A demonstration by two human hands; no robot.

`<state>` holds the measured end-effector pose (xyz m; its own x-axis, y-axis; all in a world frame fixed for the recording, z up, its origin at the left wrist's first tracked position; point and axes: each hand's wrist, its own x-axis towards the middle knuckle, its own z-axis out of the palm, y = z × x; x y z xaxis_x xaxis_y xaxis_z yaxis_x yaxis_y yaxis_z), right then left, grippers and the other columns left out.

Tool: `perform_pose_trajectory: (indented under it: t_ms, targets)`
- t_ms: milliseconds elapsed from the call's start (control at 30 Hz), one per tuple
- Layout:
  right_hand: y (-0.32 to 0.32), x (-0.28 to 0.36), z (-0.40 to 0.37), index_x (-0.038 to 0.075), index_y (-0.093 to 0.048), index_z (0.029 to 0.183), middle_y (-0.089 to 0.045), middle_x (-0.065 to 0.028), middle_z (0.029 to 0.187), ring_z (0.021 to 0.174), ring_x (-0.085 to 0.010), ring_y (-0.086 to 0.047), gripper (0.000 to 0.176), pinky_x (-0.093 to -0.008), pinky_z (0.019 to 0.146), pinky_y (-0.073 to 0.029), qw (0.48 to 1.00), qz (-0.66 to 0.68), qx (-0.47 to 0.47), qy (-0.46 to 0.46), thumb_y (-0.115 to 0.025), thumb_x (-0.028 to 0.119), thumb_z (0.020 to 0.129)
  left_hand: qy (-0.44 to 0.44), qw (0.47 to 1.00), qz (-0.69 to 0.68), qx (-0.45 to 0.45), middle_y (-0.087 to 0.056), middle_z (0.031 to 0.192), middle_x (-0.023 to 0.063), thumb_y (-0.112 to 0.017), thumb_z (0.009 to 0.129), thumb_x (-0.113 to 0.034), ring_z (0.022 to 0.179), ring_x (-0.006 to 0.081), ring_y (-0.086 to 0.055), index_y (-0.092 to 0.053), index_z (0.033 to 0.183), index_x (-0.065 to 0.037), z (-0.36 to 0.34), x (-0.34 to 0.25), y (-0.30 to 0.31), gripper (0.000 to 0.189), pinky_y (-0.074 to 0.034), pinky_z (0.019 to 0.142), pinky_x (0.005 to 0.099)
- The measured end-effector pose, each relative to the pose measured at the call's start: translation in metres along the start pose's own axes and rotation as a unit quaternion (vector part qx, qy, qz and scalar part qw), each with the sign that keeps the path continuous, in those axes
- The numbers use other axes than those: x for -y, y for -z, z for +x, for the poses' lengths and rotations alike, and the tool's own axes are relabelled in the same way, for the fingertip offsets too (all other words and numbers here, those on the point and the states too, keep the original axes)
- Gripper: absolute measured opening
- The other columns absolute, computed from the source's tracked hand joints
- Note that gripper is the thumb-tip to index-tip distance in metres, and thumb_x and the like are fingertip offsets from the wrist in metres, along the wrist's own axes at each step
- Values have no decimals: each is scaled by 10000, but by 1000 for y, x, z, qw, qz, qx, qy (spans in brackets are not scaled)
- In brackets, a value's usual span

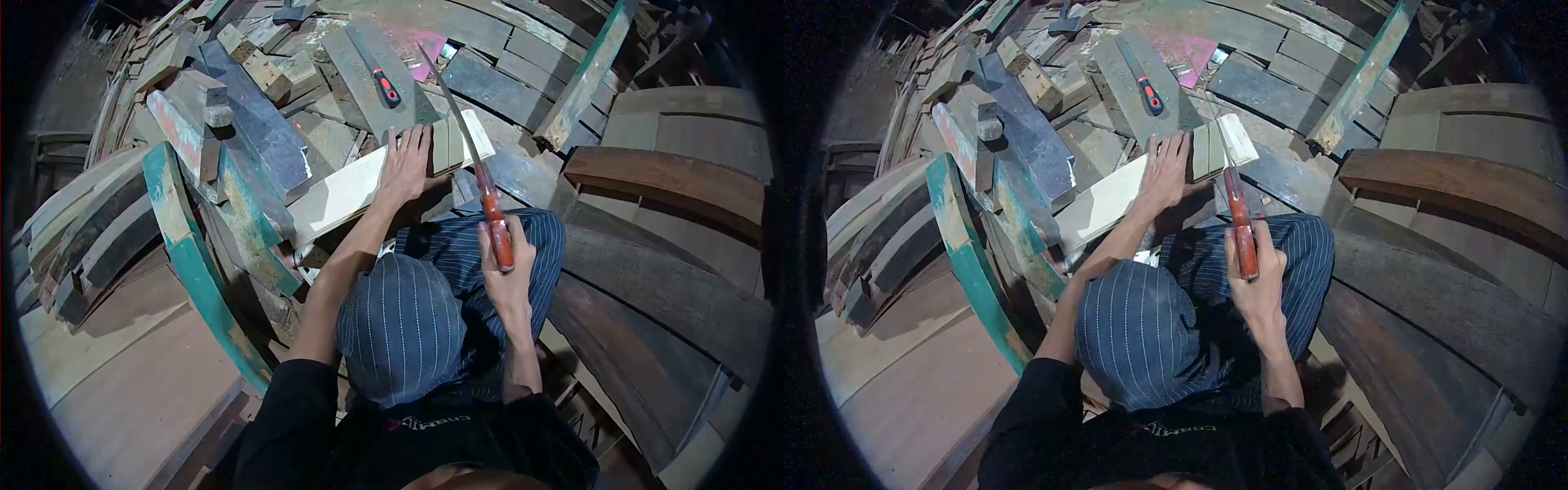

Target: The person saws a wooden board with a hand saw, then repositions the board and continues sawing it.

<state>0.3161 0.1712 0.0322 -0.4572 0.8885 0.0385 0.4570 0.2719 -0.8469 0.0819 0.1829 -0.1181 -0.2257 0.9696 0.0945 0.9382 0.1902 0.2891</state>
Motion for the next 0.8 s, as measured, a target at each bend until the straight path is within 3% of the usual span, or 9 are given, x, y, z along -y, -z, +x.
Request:
perform_pose_trajectory:
  t_ms: [33, 133, 200, 267, 300, 500, 667, 800]
  targets:
    - [-1, 1, -1, 5, -627, 983, -488, -69, 600, 531, -77, -446, 142, -295, 485, -368, 1000, 19, -5, -23, -709, 120, 970, -2, 1000, 4, 2, -454, 1479, 227, -780, 758, -624, 1407, 362, -424, -329, 1531, 45, -1, -1, 1, 1117, -193, 1217, 630]
    - [5, -1, 5, 4, -575, 994, -519, -160, 599, 468, -296, -585, 168, -364, 483, -443, 1000, 8, -4, 13, -709, 98, 954, 0, 1000, -5, -5, -452, 1484, 226, -777, 756, -632, 1418, 361, -413, -334, 1530, 39, 1, -1, 0, 1117, -171, 1227, 628]
    - [15, -2, 13, -4, -554, 960, -500, -129, 598, 464, -180, -514, 172, -338, 488, -407, 999, 39, 18, -10, -698, 91, 958, 1, 1000, -20, 0, -457, 1473, 223, -778, 760, -617, 1412, 362, -415, -340, 1528, 38, 4, -1, 0, 1101, -176, 1219, 631]
    - [19, -13, 23, -3, -535, 922, -471, -106, 594, 498, -126, -430, 197, -317, 492, -367, 998, 55, 0, 15, -697, 101, 960, -1, 999, -32, 5, -460, 1467, 221, -781, 761, -608, 1404, 363, -422, -343, 1526, 39, 3, -1, 2, 1093, -184, 1214, 633]
    - [27, -5, 29, -5, -529, 900, -456, -95, 592, 534, -108, -391, 222, -308, 500, -346, 997, 73, 16, -21, -698, 124, 964, -10, 999, -30, -15, -475, 1451, 217, -786, 756, -595, 1384, 371, -440, -349, 1521, 44, 2, -1, 2, 1088, -194, 1206, 635]
    - [27, 27, 17, -16, -594, 1030, -531, -169, 622, 554, -126, -462, 195, -350, 534, -418, 999, -4, 29, -25, -699, 135, 967, 2, 1000, -1, 15, -458, 1503, 227, -788, 745, -609, 1396, 350, -451, -384, 1491, 66, 3, 2, -1, 1084, -204, 1213, 596]
    - [19, 13, 4, -2, -560, 958, -474, -66, 661, 598, -102, -433, 170, -305, 544, -388, 1000, -9, 25, 3, -680, 114, 990, 3, 1000, 5, 13, -453, 1494, 228, -768, 728, -669, 1430, 368, -401, -364, 1513, 54, 2, 4, -5, 1141, -204, 1211, 632]
    - [21, 18, 7, -9, -554, 947, -471, -67, 703, 659, -96, -420, 184, -295, 588, -398, 999, 6, 28, -13, -682, 115, 993, 0, 999, -32, 8, -420, 1514, 231, -775, 725, -662, 1435, 383, -388, -338, 1525, 52, 0, 6, -5, 1158, -170, 1222, 646]
